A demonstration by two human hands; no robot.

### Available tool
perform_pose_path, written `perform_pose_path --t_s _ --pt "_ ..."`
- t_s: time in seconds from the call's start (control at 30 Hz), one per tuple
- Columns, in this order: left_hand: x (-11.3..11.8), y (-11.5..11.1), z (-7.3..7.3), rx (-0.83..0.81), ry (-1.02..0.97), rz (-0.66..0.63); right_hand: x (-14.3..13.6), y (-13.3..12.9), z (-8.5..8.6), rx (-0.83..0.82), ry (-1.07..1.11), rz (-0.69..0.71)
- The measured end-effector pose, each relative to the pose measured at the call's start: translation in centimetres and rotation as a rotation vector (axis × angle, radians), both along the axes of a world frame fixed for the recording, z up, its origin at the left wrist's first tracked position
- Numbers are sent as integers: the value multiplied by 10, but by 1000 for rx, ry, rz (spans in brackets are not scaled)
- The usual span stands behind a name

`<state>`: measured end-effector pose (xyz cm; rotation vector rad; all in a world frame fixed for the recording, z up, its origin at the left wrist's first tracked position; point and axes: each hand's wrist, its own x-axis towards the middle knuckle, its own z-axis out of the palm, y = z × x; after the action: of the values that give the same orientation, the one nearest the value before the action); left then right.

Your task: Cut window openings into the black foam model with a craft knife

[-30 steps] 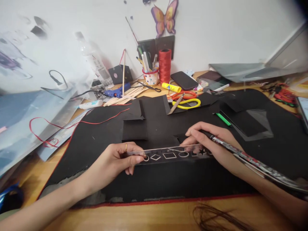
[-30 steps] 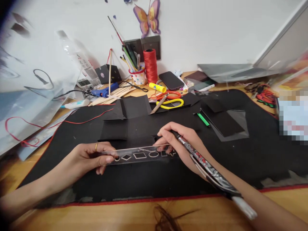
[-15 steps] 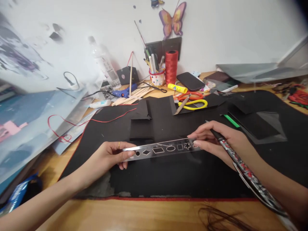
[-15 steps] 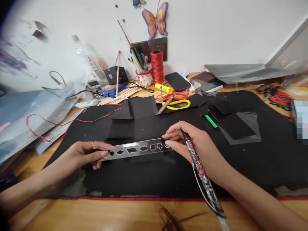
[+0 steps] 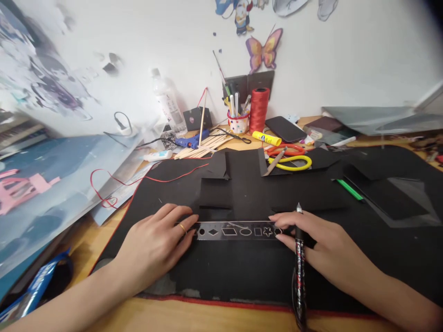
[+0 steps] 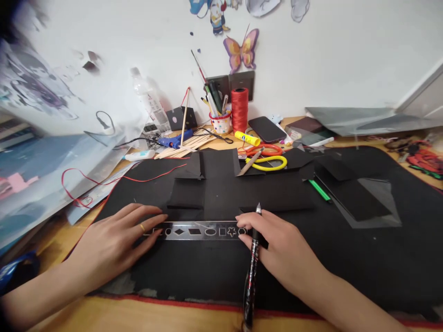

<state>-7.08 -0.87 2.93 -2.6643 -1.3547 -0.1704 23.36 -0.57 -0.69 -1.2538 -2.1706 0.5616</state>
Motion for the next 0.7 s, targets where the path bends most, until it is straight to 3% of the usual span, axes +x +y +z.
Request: perform_pose_path --t_s 0.2,0.33,0.47,0.7 --pt "33 2 -2 86 -81 -245 0 1 -2 130 -69 32" --pt "48 6 -11 69 -68 -301 0 2 -2 133 -99 33" --pt "44 10 -15 35 -69 -305 1 2 -3 166 -154 54" --pt "17 7 -10 -44 -71 -235 4 1 -3 198 -169 70"
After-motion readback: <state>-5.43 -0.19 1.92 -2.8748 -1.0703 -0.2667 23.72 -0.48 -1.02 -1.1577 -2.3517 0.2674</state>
